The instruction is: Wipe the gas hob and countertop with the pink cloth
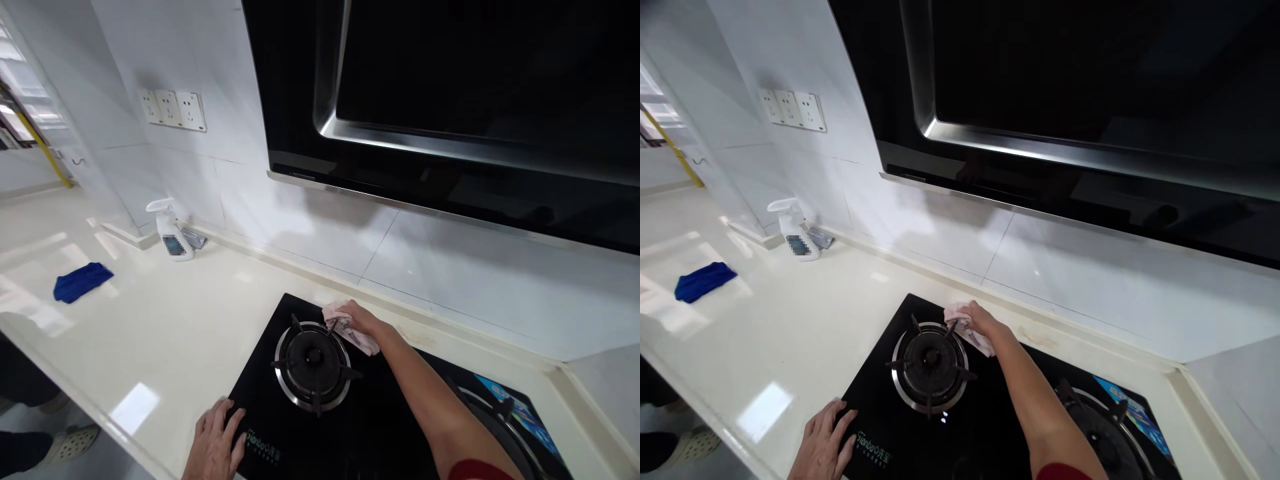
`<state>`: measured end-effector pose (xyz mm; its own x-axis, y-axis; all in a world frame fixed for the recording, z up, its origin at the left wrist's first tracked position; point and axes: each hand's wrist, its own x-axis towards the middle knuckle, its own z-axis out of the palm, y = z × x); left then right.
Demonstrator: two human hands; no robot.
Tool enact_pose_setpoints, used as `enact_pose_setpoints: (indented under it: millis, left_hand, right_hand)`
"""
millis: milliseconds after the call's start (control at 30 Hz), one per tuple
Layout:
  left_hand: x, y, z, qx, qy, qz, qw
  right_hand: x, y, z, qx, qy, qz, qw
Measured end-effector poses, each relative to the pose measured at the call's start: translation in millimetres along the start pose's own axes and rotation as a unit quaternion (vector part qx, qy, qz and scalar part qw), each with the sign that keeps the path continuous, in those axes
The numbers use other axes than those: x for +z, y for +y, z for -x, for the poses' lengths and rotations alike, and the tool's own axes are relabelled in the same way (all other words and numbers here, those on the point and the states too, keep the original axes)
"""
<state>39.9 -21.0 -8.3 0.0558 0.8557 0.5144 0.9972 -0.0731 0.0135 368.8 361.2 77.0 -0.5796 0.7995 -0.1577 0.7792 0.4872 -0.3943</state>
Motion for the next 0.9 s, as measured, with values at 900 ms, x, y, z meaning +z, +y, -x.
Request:
enact_pose_setpoints:
  millis: [900]
  left_hand:
    - [-3, 4, -13, -0.035, -0.093, 0.036, 0.994]
  right_hand:
    - [60, -20, 223, 0.166, -0.009, 0.045, 0.985]
